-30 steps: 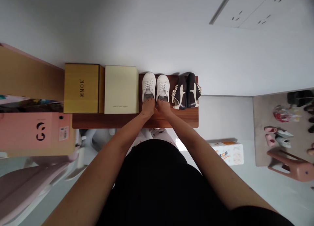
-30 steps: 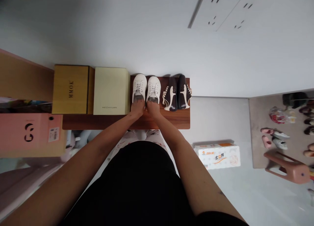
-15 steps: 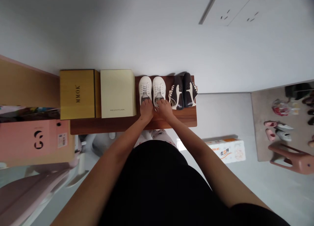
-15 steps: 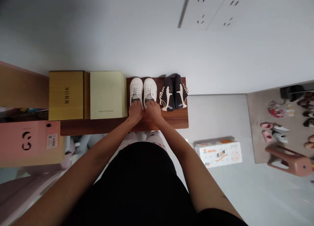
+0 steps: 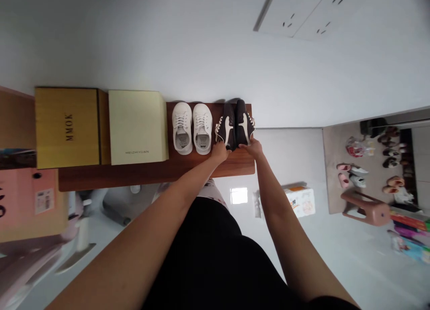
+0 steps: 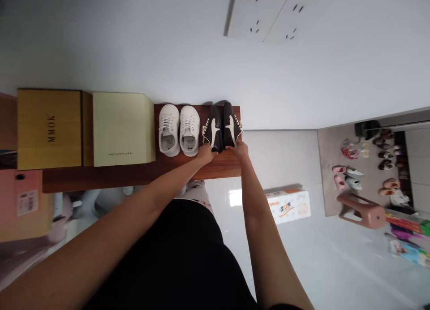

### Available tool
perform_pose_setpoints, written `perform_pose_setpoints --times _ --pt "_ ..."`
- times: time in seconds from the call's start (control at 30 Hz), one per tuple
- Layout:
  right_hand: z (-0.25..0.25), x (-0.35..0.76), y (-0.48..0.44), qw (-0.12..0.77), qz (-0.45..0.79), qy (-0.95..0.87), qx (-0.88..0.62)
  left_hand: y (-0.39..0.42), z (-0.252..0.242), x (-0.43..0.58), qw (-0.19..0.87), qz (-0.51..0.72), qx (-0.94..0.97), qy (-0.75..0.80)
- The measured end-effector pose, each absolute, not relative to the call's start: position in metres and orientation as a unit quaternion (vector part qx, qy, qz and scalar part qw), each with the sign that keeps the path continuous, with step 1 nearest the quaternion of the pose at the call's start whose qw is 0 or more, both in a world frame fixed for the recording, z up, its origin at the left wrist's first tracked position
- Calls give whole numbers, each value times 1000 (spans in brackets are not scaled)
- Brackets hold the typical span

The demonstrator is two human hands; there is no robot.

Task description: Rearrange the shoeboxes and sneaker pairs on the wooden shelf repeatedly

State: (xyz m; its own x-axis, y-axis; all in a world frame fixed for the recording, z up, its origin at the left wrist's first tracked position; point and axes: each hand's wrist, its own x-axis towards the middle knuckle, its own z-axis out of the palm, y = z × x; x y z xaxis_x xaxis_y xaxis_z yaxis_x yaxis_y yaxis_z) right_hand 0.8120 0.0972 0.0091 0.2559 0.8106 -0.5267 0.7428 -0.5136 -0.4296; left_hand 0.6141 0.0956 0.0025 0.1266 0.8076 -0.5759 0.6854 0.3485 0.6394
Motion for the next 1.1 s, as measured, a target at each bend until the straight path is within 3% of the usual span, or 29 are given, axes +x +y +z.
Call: perform_pose_setpoints --times 0.2,0.53,1.1 --pt "16 818 98 35 310 -579 -753 109 22 610 414 -54 686 596" --pt "33 810 100 -103 133 -729 -663 119 58 621 329 -134 775 523" --pt "29 772 114 -151 154 -699 -682 132 47 636 307 -139 775 535"
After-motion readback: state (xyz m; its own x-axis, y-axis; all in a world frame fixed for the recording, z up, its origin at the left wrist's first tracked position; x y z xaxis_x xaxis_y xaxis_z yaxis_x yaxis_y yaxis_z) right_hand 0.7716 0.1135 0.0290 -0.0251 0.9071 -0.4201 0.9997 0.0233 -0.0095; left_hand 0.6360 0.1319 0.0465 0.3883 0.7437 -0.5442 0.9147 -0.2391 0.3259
